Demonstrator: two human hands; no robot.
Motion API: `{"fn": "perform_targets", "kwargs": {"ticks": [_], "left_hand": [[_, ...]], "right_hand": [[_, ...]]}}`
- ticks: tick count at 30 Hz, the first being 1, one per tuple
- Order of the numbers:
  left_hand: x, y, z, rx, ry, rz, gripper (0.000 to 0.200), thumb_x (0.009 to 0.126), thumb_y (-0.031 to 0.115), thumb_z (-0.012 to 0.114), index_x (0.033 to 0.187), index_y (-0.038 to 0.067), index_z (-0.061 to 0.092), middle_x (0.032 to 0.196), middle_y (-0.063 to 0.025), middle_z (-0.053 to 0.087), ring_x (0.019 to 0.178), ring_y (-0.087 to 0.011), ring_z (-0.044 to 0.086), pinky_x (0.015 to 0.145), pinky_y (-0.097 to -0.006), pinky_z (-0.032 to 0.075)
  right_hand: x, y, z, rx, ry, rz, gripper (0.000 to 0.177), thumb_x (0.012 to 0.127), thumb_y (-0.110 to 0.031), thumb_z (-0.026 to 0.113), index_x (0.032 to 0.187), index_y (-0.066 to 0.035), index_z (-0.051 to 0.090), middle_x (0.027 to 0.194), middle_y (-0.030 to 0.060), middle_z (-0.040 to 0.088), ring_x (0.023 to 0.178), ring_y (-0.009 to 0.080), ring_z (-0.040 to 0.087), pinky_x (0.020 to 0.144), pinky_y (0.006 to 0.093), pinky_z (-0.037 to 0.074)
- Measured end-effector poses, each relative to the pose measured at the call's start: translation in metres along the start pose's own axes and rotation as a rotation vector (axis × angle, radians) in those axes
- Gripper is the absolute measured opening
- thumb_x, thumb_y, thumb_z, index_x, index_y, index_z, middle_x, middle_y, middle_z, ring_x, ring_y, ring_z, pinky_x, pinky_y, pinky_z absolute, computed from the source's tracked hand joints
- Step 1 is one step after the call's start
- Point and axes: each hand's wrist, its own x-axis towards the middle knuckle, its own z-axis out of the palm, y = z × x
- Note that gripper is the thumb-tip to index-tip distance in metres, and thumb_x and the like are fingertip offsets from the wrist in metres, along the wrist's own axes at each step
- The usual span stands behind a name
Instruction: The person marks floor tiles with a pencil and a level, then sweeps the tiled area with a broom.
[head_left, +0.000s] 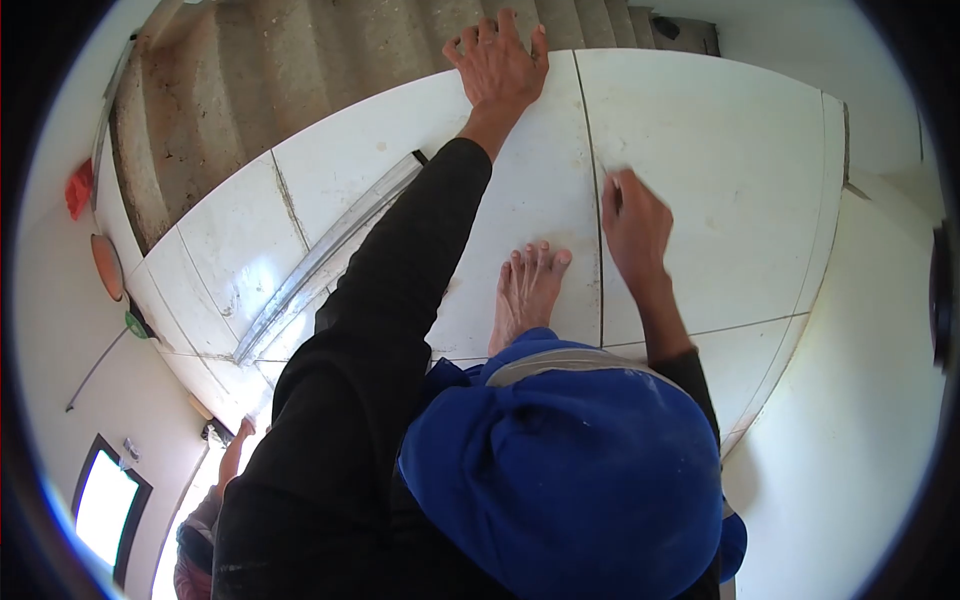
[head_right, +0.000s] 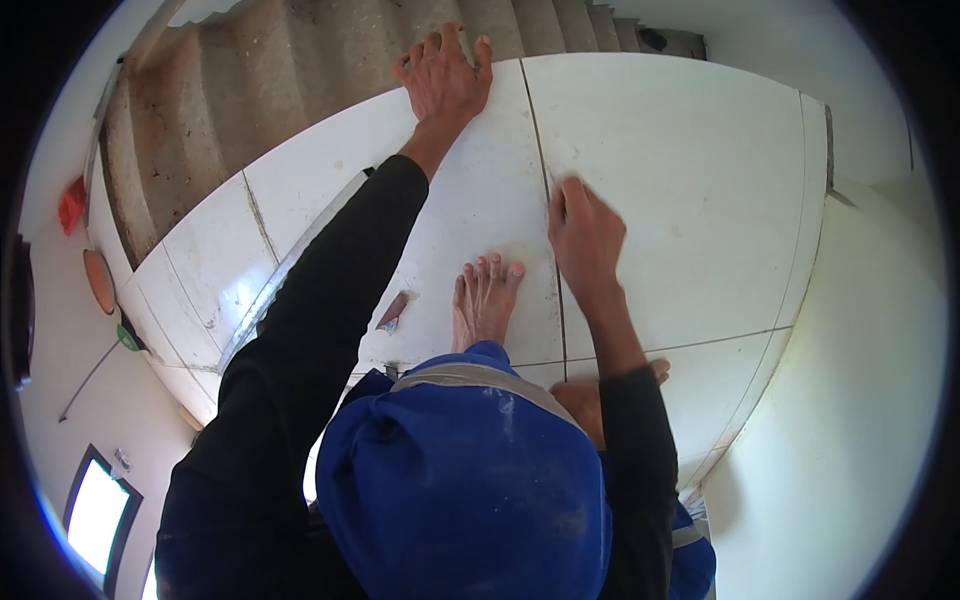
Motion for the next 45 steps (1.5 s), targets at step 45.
{"fn": "perform_targets", "kwargs": {"ticks": [45], "left_hand": [[0.086, 0.228, -0.062, -0.167, -0.785, 1.157, 0.04, 0.088, 0.018, 0.066, 0.127, 0.009, 0.059, 0.11, -0.0131, 0.066, 0.104, -0.0315, 0.065, 0.084, -0.0464, 0.052]], "right_hand": [[-0.02, 0.201, -0.369, -0.376, 0.24, 0.296, 0.013, 0.103, -0.013, 0.056, 0.111, -0.007, 0.065, 0.068, 0.0111, 0.064, 0.058, 0.018, 0.06, 0.058, 0.0343, 0.05]]}}
